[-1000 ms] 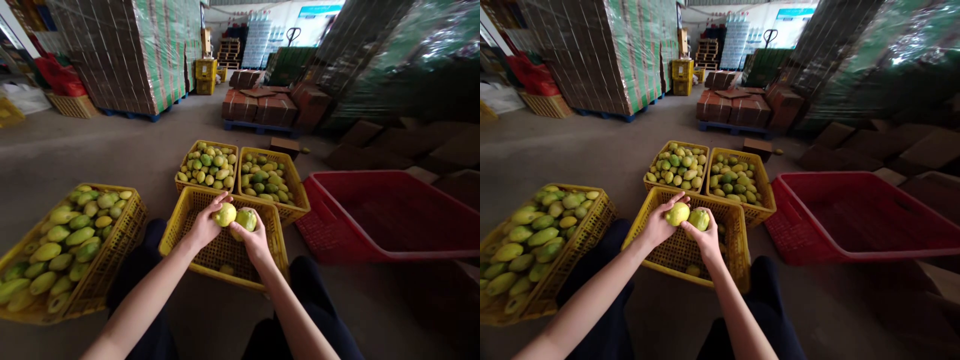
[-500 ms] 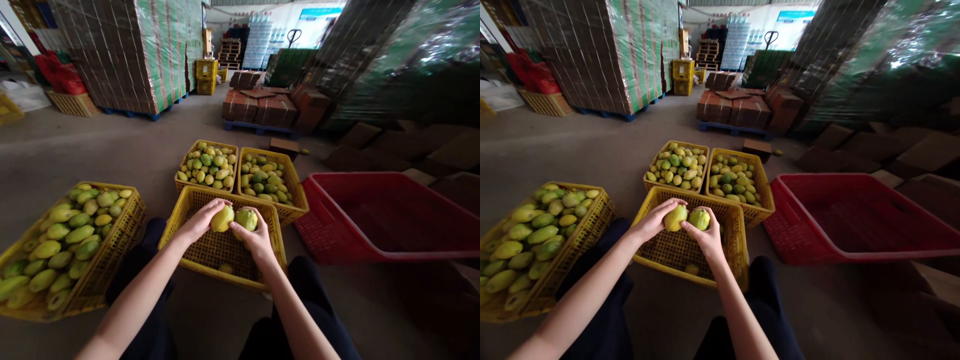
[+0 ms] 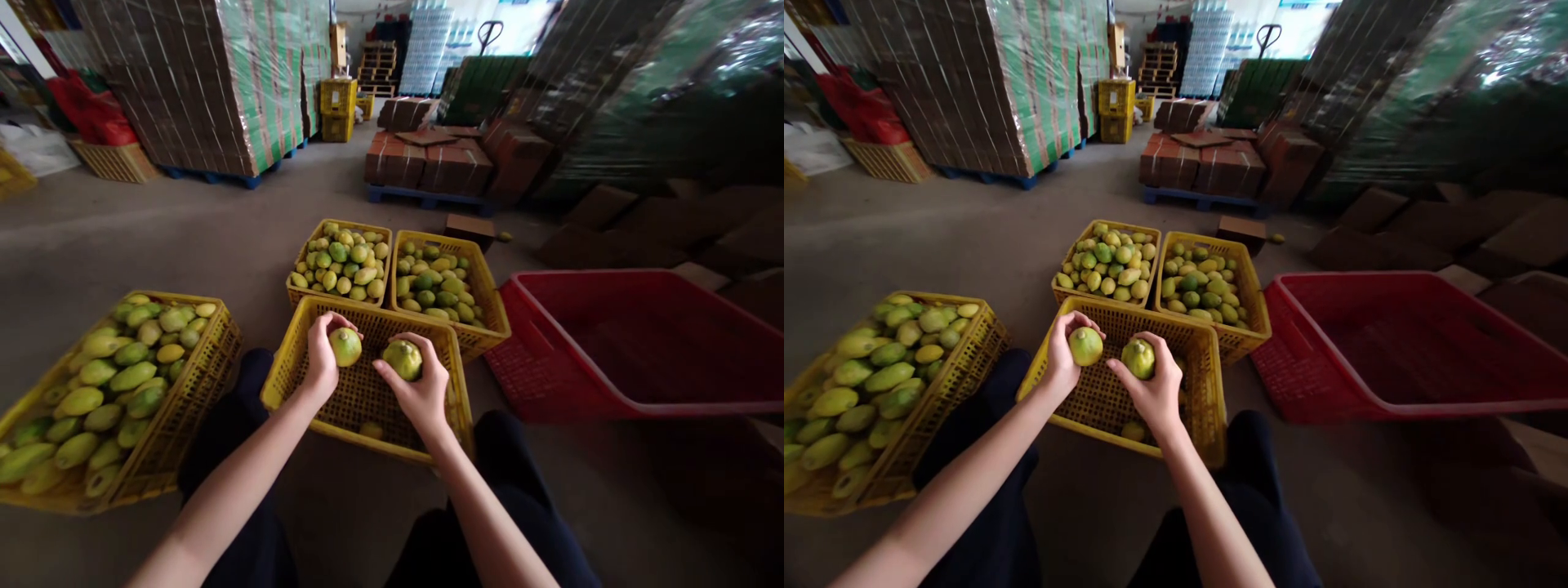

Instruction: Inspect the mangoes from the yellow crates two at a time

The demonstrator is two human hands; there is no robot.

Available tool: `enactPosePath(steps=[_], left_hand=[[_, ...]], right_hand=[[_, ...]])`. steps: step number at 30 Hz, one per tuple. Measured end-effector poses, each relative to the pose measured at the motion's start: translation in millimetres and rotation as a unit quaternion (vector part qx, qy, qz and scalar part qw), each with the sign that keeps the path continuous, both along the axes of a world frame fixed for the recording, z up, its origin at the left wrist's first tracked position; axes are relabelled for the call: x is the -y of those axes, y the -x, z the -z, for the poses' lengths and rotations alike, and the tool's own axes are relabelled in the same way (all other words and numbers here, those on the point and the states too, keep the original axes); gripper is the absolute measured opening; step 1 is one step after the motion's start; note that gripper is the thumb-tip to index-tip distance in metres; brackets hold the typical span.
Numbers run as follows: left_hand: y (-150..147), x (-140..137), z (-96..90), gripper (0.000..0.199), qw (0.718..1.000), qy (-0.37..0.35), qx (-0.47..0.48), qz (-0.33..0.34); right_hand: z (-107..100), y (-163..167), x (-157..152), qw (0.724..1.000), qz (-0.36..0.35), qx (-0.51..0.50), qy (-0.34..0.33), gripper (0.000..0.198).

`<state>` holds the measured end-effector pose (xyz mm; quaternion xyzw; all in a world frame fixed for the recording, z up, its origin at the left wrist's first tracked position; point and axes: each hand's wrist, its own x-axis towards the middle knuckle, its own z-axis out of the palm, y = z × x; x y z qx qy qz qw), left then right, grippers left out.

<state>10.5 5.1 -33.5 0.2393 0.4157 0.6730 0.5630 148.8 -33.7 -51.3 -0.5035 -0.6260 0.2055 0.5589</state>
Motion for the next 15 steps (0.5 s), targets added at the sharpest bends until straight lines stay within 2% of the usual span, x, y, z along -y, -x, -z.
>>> enactPosePath(steps=[4,7,15], left_hand=[[-3.3,18.0,0.9,0.034,0.983,-0.112,-0.138,0.039],[-4.8,27.3,4.4,0.039,0.962,-0.171,-0.206,0.061],[1.6,26.4,10.6,0.039,0.942,-0.250,-0.213,0.071]], right_hand=[[6.6,1.3,6.6,0.993,-0.019,0.050,-0.109,0.038],[13.4,5.0,10.4,0.985,-0.025,0.072,-0.157,0.047],[12.9,5.4,11.2,0.977,-0.031,0.093,-0.191,0.049]])
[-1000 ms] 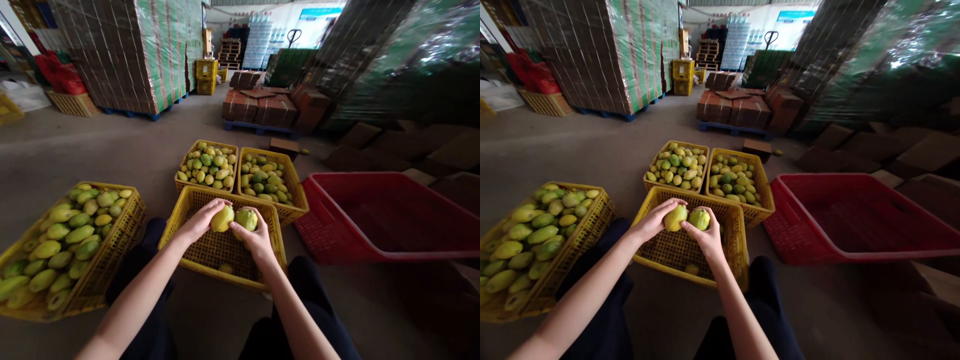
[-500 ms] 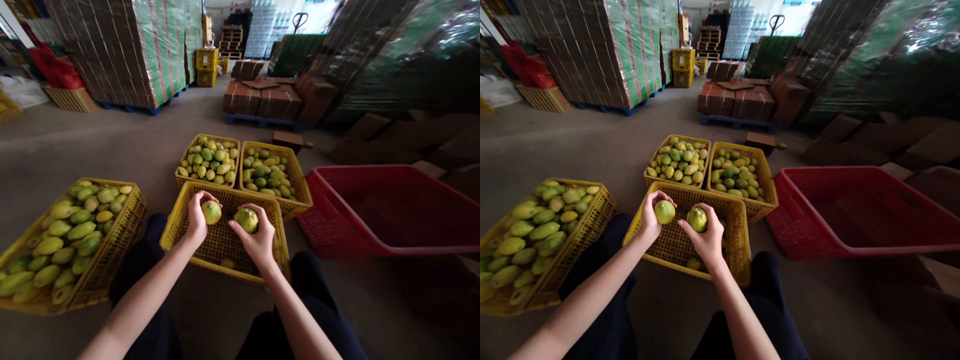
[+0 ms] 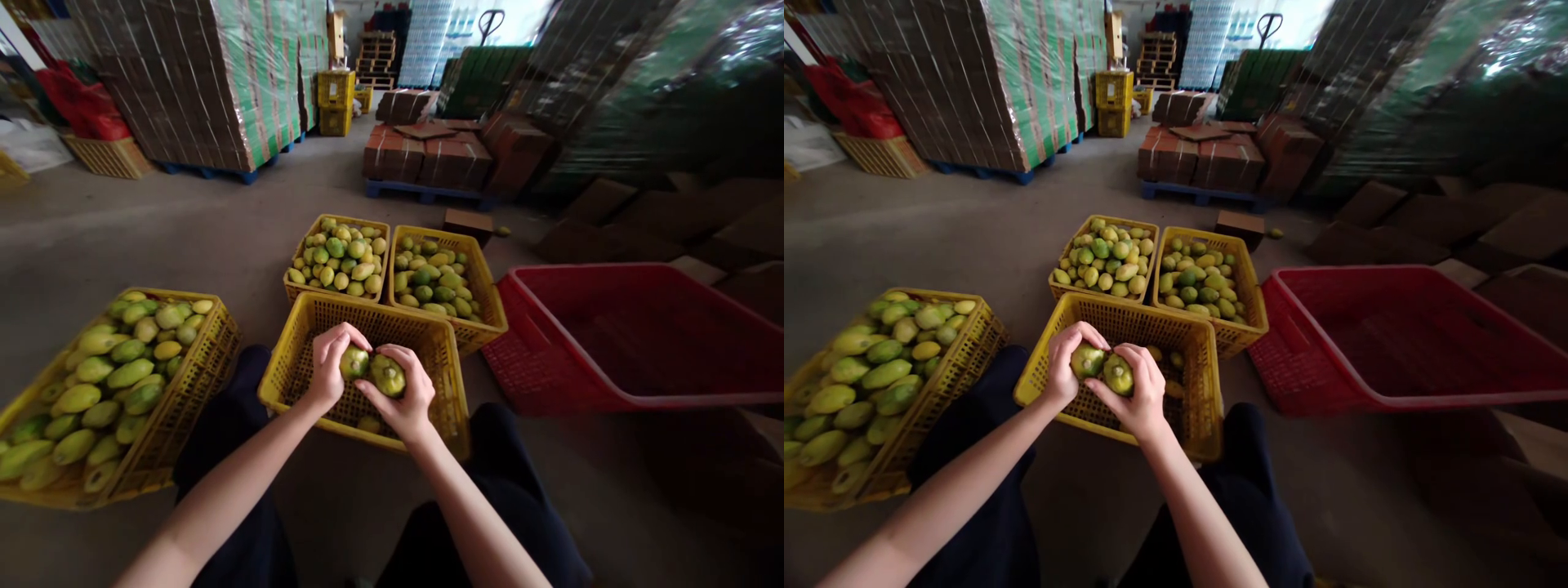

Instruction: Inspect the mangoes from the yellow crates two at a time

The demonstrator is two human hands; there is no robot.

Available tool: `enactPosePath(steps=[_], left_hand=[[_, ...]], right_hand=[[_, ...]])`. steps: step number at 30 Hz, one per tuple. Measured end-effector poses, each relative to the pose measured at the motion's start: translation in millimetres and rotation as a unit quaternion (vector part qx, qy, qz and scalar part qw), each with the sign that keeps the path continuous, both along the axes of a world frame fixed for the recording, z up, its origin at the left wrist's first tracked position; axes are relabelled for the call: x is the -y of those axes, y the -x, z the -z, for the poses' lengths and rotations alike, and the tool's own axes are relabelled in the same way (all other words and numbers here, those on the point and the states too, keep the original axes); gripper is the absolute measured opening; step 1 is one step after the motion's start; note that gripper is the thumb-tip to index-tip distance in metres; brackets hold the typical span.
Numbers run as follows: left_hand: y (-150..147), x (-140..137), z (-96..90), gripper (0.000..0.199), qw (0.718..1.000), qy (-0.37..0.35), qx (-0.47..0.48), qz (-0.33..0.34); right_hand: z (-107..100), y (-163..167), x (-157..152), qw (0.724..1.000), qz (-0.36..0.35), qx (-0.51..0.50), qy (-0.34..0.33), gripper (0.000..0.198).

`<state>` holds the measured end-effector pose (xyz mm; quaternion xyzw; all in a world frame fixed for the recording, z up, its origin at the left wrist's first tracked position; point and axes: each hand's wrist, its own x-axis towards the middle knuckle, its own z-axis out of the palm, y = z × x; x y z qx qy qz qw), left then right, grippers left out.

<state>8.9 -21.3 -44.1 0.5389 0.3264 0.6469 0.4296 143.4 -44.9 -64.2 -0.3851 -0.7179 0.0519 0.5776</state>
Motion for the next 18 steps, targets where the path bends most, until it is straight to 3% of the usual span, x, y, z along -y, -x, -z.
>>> enactPosePath(steps=[9,18], left_hand=[[-0.8,-0.1,0.4,0.040,1.000,0.001,-0.008,-0.004],[3.5,-1.9,3.0,0.042,0.992,-0.058,-0.104,-0.038]], right_hand=[[-0.7,1.2,0.9,1.000,0.009,0.002,0.009,0.041],[0.2,8.6,2.8,0.991,0.024,-0.069,0.114,0.026]])
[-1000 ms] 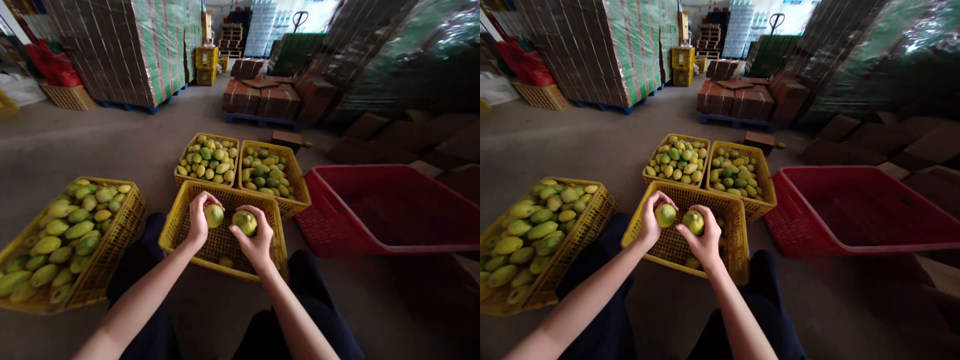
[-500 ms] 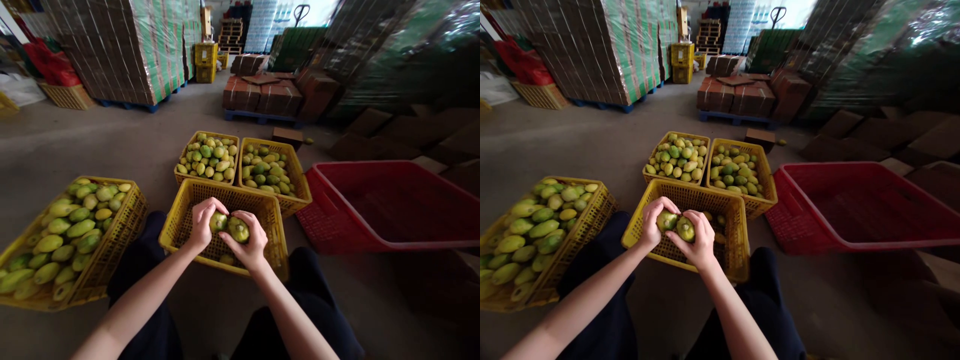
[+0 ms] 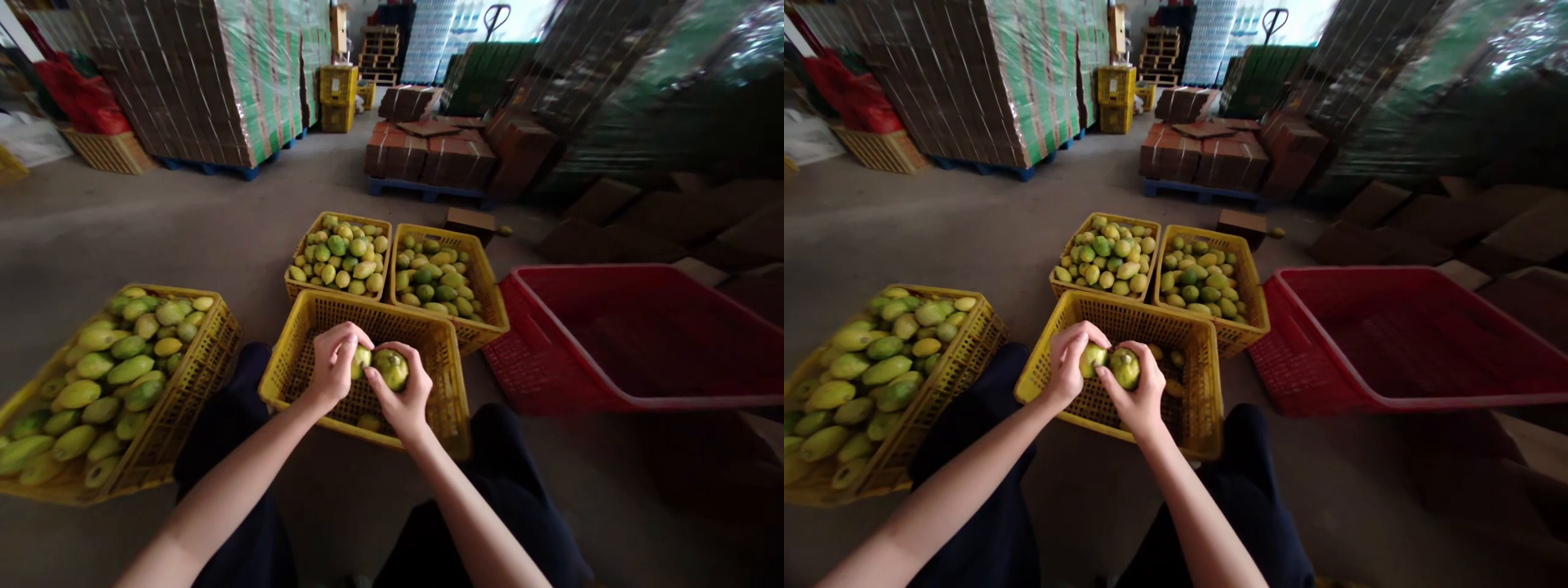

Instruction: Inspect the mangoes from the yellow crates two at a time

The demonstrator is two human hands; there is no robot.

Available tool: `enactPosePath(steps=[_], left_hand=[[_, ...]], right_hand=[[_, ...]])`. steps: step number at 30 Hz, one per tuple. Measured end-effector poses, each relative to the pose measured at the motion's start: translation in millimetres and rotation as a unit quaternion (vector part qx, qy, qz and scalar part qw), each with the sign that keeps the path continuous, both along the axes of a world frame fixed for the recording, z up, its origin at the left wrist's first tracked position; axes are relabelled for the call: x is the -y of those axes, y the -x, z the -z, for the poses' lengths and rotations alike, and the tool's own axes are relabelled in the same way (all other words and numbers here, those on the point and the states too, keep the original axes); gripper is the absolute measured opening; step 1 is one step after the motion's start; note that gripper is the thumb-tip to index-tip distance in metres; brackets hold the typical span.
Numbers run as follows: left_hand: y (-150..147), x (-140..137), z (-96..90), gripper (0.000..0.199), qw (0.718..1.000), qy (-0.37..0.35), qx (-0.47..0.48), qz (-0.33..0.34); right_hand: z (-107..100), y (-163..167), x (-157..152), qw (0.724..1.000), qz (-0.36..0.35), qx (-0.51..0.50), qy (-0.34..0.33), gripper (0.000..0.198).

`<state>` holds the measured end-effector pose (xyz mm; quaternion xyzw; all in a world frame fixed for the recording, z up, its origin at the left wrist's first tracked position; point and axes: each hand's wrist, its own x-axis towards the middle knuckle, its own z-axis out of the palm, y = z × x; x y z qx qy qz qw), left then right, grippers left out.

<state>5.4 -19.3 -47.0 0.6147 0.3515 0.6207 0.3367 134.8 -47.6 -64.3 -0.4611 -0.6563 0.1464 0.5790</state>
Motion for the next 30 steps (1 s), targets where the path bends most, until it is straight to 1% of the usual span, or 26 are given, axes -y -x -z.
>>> enactPosePath(steps=[4,7,9,10,12,13,14,15,17,18,19,20,22,24,27,28,29,30], left_hand=[[2.3,0.8,-2.4,0.041,0.999,-0.023,-0.040,-0.008],[2.8,1.8,-4.8,0.040,0.999,-0.021,-0.050,-0.005],[1.4,1.5,-5.2,0.040,0.999,0.008,-0.038,-0.005],[0.0,0.6,-4.7,0.040,0.999,0.035,-0.025,-0.009],[-3.6,-2.5,-2.5,0.040,0.993,0.117,0.013,-0.020],[-5.8,-4.8,-1.1,0.039,0.984,0.168,0.043,-0.027],[-8.0,-7.2,0.2,0.038,0.970,0.227,0.082,-0.034],[-10.0,-9.8,1.2,0.036,0.948,0.291,0.128,-0.036],[-13.0,-14.5,1.2,0.033,0.882,0.413,0.224,-0.027],[-13.8,-16.4,0.1,0.031,0.848,0.459,0.265,-0.017],[-14.3,-17.9,-1.4,0.029,0.819,0.491,0.298,-0.004],[-14.3,-19.1,-3.3,0.027,0.798,0.510,0.321,0.009],[-13.7,-20.8,-6.4,0.021,0.780,0.520,0.347,0.034],[-12.9,-22.2,-7.4,0.018,0.776,0.521,0.351,0.055],[-11.9,-24.4,-5.6,0.017,0.782,0.518,0.340,0.060],[-11.5,-25.1,-5.1,0.018,0.780,0.522,0.340,0.057],[-11.0,-25.8,-4.9,0.020,0.775,0.529,0.342,0.055],[-10.4,-26.5,-5.2,0.021,0.767,0.539,0.344,0.054]], right_hand=[[2.6,0.6,-0.2,1.000,-0.005,-0.020,0.022,0.026],[3.1,1.5,0.3,0.999,-0.007,-0.037,0.035,0.026],[2.5,2.7,0.7,0.997,-0.006,-0.051,0.051,0.026],[2.0,3.5,0.8,0.996,-0.005,-0.059,0.062,0.025],[0.6,5.2,0.2,0.992,-0.004,-0.079,0.097,0.024],[-0.1,5.9,-0.6,0.989,-0.005,-0.089,0.119,0.023],[-0.6,6.4,-1.9,0.985,-0.005,-0.100,0.142,0.022],[-0.9,6.6,-3.6,0.980,-0.004,-0.114,0.164,0.023],[-0.5,5.5,-8.2,0.968,0.002,-0.148,0.204,0.025],[0.1,4.3,-10.9,0.961,0.005,-0.169,0.220,0.026],[0.9,2.7,-13.7,0.952,0.006,-0.194,0.235,0.027],[1.8,0.8,-16.5,0.943,0.005,-0.221,0.250,0.029],[3.0,-3.0,-21.1,0.920,-0.005,-0.278,0.278,0.031],[2.7,-5.4,-23.5,0.899,-0.022,-0.318,0.299,0.033],[-0.8,-5.6,-23.3,0.894,-0.037,-0.330,0.300,0.036],[-2.6,-5.1,-22.9,0.891,-0.040,-0.336,0.302,0.037],[-4.5,-4.6,-22.6,0.883,-0.043,-0.348,0.311,0.037],[-6.4,-4.2,-22.5,0.869,-0.048,-0.367,0.327,0.037]])
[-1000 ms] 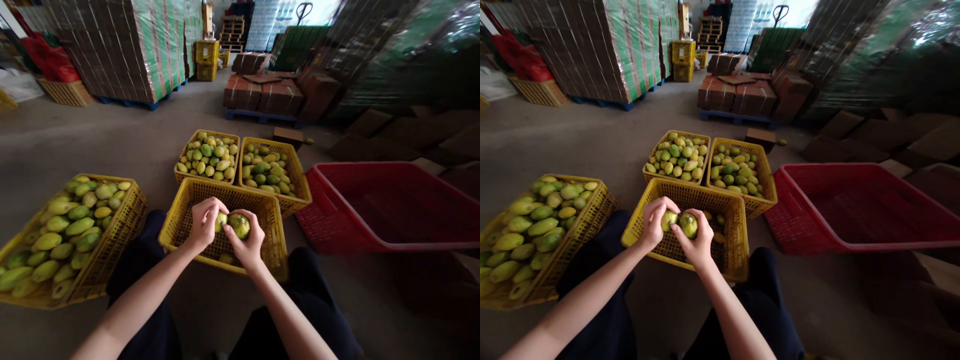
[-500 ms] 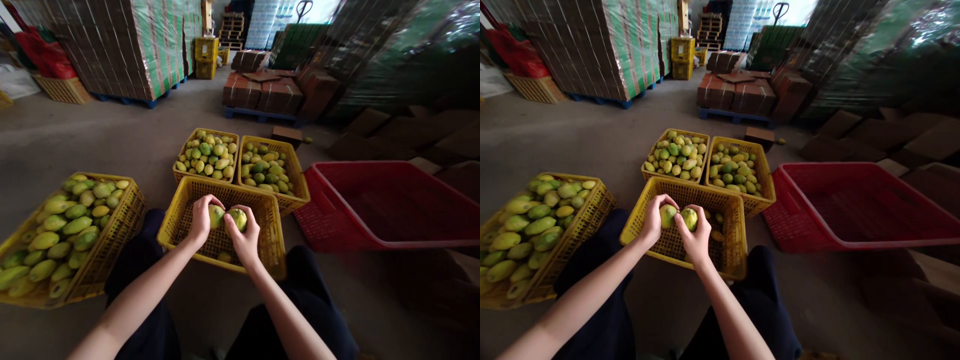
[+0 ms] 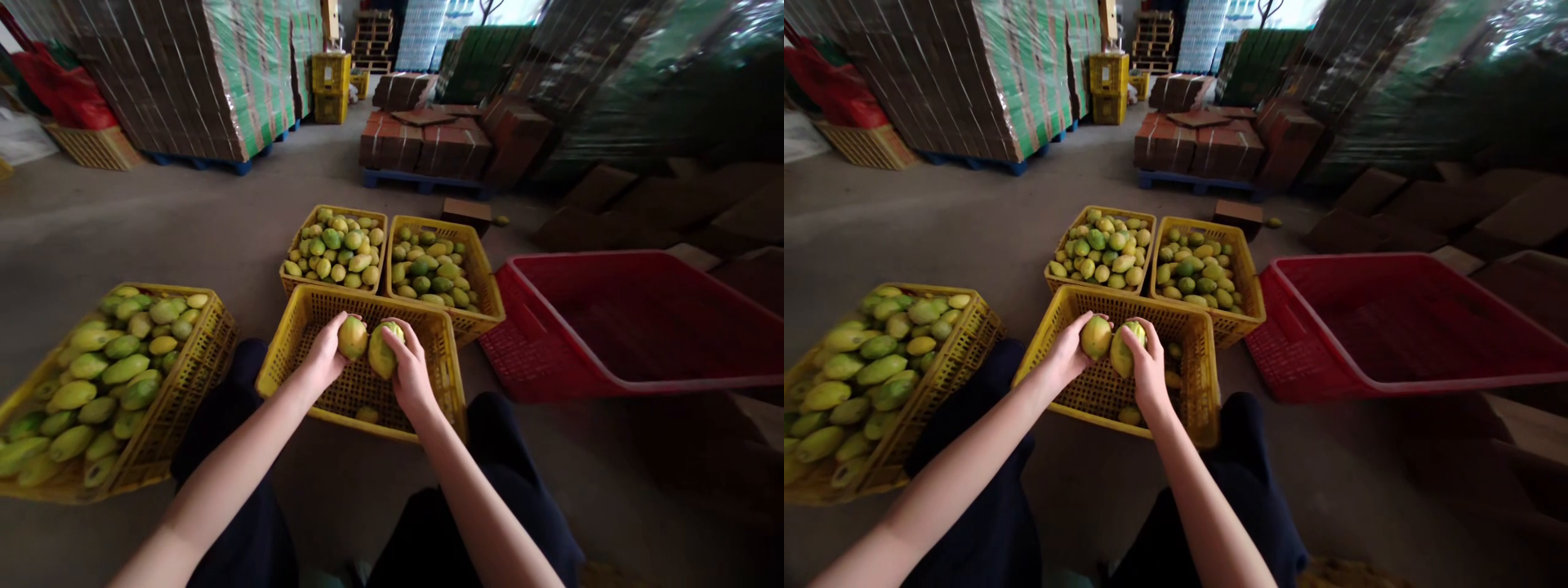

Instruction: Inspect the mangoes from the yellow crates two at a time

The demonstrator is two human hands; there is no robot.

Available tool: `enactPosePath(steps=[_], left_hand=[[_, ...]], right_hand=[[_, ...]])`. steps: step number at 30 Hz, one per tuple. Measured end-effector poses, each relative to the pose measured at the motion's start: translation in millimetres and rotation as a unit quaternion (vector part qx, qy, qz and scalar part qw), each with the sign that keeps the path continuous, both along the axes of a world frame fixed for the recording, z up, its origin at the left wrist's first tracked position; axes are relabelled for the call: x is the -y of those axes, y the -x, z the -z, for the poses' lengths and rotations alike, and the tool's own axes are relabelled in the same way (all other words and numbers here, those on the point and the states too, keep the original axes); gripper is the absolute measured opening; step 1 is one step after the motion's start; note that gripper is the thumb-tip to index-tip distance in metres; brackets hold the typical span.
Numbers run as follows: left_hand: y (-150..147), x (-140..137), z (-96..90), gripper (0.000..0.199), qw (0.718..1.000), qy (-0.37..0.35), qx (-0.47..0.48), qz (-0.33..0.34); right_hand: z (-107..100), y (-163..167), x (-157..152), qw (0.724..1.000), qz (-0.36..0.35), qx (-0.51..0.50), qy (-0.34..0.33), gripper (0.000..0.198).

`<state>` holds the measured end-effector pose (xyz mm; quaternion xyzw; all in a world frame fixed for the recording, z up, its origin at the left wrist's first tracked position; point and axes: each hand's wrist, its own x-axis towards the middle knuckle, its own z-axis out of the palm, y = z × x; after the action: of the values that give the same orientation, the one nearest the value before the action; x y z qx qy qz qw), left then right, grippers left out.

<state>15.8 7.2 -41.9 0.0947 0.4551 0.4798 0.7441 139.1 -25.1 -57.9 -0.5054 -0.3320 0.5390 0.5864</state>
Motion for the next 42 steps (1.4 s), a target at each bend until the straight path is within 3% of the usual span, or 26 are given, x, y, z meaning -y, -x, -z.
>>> enactPosePath(steps=[4,9,12,15,21,24,29,32,36,39,42], left_hand=[[2.1,-2.6,-2.7,0.025,0.998,0.054,0.017,0.019],[1.0,-3.6,0.2,0.023,0.995,0.084,0.023,0.039],[-0.6,-2.3,3.9,0.021,0.995,0.092,0.040,0.025],[-0.6,-1.5,5.1,0.020,0.994,0.090,0.062,0.002],[2.1,-1.8,-1.5,0.020,0.992,0.086,0.093,-0.013],[1.4,-1.4,-4.1,0.021,0.991,0.087,0.098,-0.009],[-1.7,-1.4,-2.6,0.023,0.990,0.104,0.093,-0.002],[-2.8,-1.8,-1.4,0.026,0.990,0.109,0.091,0.014],[-3.5,-1.7,-4.6,0.027,0.991,0.100,0.088,0.026],[-3.7,-1.3,-8.5,0.022,0.996,0.047,0.077,0.029],[-2.8,-0.4,-10.3,0.010,0.997,-0.021,0.064,0.026]], right_hand=[[-5.8,-1.6,-3.7,0.988,-0.004,-0.123,0.098,0.031],[-5.4,-8.2,-9.9,0.945,-0.017,-0.213,0.248,0.016],[-2.5,-10.0,-10.6,0.929,-0.023,-0.249,0.272,0.018],[-0.3,-9.3,-10.6,0.919,0.018,-0.266,0.290,0.018],[8.8,-13.0,-14.1,0.928,0.086,-0.268,0.243,0.019],[18.2,-17.9,-16.3,0.941,0.055,-0.260,0.209,0.027],[30.1,-19.5,-18.3,0.928,0.054,-0.289,0.227,0.025],[32.3,-17.9,-18.2,0.938,0.020,-0.281,0.201,0.027],[23.8,-15.5,-17.4,0.935,0.041,-0.284,0.210,0.025],[10.2,-14.5,-16.2,0.924,0.059,-0.302,0.226,0.020],[-2.7,-14.8,-14.2,0.930,0.026,-0.309,0.198,0.016]])
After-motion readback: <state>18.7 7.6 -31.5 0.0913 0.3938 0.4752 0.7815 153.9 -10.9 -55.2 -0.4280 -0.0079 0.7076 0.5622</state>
